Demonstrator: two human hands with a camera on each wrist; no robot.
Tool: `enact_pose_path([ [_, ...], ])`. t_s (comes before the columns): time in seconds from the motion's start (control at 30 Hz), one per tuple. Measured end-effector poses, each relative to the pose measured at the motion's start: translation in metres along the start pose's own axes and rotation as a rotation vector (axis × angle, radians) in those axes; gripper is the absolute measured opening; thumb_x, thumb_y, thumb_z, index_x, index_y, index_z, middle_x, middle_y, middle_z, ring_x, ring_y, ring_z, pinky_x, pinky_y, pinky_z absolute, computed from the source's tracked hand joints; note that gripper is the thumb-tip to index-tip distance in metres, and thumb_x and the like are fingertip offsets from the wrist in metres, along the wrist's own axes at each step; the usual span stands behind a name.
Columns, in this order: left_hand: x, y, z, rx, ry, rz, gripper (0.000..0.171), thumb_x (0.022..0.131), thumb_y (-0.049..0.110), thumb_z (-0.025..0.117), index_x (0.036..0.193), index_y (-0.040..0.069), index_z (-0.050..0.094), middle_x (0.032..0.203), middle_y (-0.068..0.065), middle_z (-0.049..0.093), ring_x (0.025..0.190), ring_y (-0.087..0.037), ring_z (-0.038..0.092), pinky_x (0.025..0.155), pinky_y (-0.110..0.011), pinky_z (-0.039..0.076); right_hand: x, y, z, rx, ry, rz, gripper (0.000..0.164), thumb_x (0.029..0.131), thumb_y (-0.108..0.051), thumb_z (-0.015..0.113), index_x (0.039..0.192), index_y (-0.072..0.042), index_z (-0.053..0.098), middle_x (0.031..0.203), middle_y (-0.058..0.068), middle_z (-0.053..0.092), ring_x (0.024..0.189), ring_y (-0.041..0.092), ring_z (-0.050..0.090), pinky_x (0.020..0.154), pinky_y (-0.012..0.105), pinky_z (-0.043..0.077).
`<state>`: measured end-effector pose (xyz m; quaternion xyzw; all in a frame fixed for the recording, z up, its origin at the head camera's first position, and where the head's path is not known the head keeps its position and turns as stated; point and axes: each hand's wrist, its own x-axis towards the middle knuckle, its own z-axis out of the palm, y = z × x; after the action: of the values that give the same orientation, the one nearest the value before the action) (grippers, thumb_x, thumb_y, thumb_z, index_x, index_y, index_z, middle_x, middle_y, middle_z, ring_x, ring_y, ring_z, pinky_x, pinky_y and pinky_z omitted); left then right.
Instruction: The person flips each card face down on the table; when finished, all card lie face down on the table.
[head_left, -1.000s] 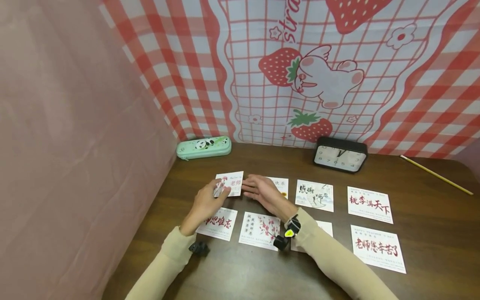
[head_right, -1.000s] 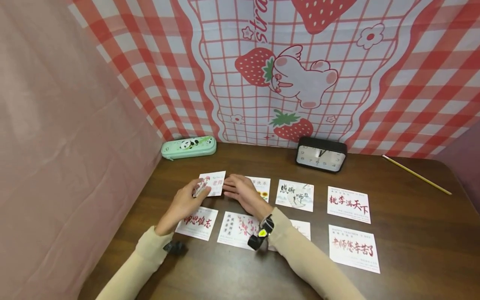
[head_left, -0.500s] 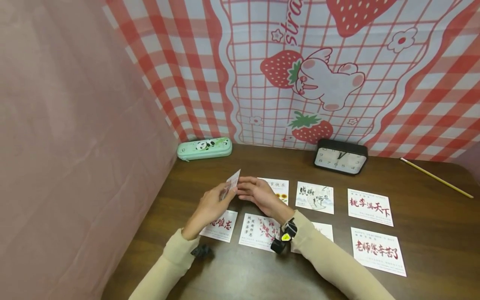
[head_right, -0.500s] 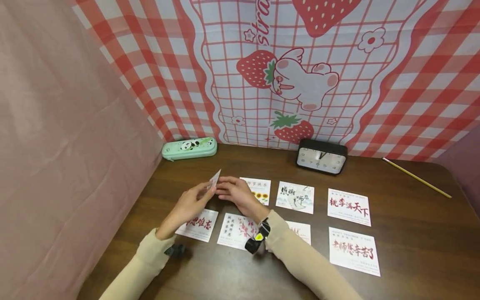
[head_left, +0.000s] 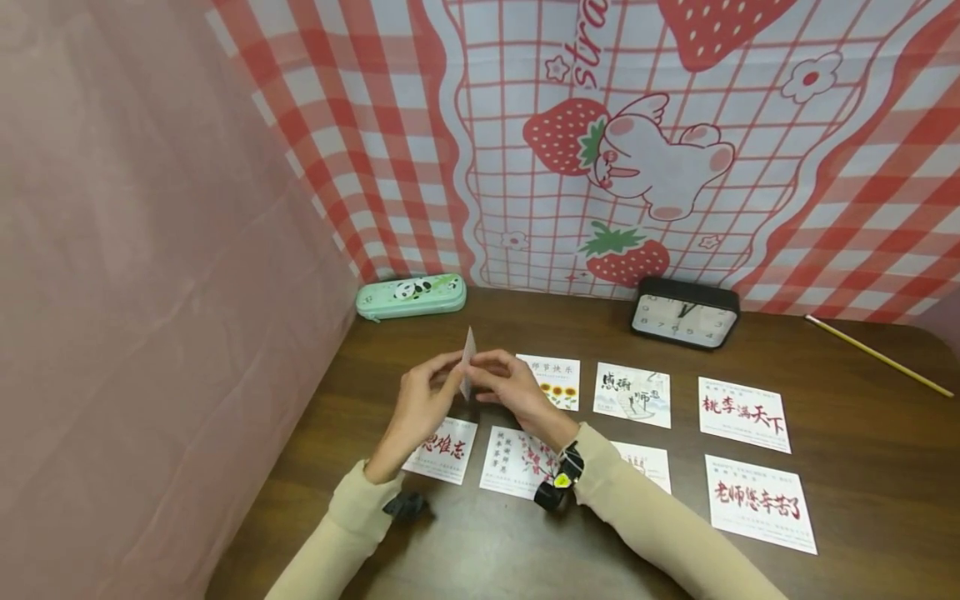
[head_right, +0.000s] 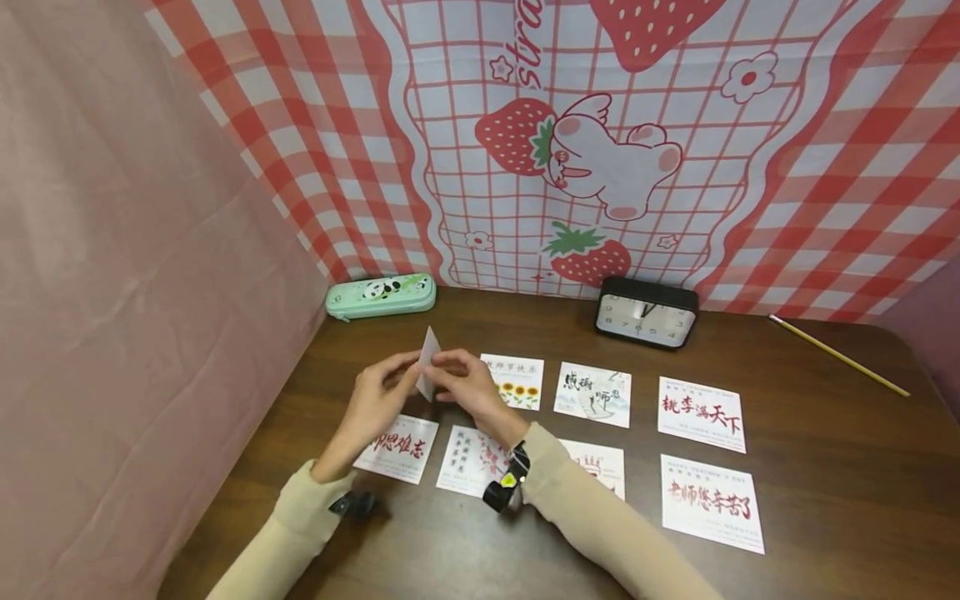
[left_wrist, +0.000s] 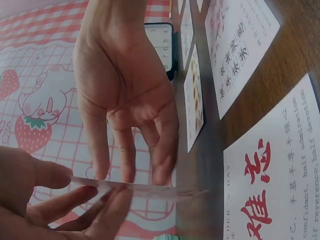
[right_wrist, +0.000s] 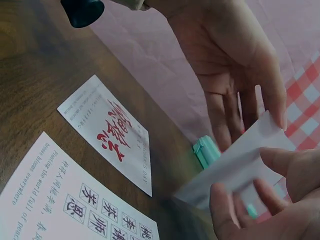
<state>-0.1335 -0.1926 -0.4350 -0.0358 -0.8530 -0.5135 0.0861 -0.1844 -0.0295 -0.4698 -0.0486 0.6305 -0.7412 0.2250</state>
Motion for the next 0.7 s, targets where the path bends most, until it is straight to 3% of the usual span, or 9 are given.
enact_pose_path([
  [0.17,0.001,0.000,-0.002,-0.128,0.052,0.015,0.029,0.101,0.005,0.065,0.129,-0.002,0.070,0.116,-0.026,0.075,0.099,-0.038,0.077,0.081,-0.040,0.066,0.000,-0.003,0.000,-0.055,0.058,-0.001,0.056,0.098,-0.021,0.073,0.146,-0.001,0.051,0.148,0.025,0.055,0.121,0.029,0.064,0.104,0.050,0.058],
  [0.33,0.005,-0.001,-0.005,-0.202,0.086,0.009,0.028,0.099,0.001,0.067,0.126,-0.001,0.071,0.113,-0.026,0.074,0.096,-0.041,0.076,0.081,-0.050,0.065,0.000,-0.005,-0.002,-0.094,0.118,0.025,0.071,0.094,-0.027,0.078,0.151,-0.001,0.044,0.148,0.026,0.054,0.116,0.030,0.066,0.100,0.049,0.059],
  [0.43,0.007,-0.004,-0.008,-0.194,0.126,-0.001,0.026,0.097,0.000,0.069,0.123,0.000,0.073,0.110,-0.025,0.075,0.093,-0.039,0.076,0.078,-0.041,0.066,0.001,-0.004,-0.003,-0.125,0.154,0.031,0.072,0.093,-0.025,0.080,0.151,0.001,0.045,0.143,0.026,0.057,0.110,0.029,0.067,0.094,0.043,0.062],
  [0.57,0.010,-0.010,-0.013,-0.142,0.176,-0.012,0.025,0.094,-0.002,0.071,0.119,-0.001,0.076,0.105,-0.025,0.076,0.089,-0.037,0.077,0.071,-0.019,0.062,0.004,-0.001,-0.007,-0.113,0.205,0.031,0.059,0.094,-0.015,0.078,0.144,0.003,0.052,0.129,0.024,0.061,0.096,0.022,0.068,0.084,0.038,0.065],
  [0.7,0.013,-0.019,-0.018,-0.066,0.201,-0.042,0.024,0.092,-0.004,0.072,0.115,-0.001,0.077,0.099,-0.025,0.077,0.086,-0.037,0.077,0.068,-0.013,0.058,0.008,0.002,-0.012,-0.086,0.254,0.028,0.046,0.093,-0.003,0.075,0.135,0.002,0.059,0.115,0.019,0.065,0.083,0.016,0.066,0.072,0.032,0.065],
])
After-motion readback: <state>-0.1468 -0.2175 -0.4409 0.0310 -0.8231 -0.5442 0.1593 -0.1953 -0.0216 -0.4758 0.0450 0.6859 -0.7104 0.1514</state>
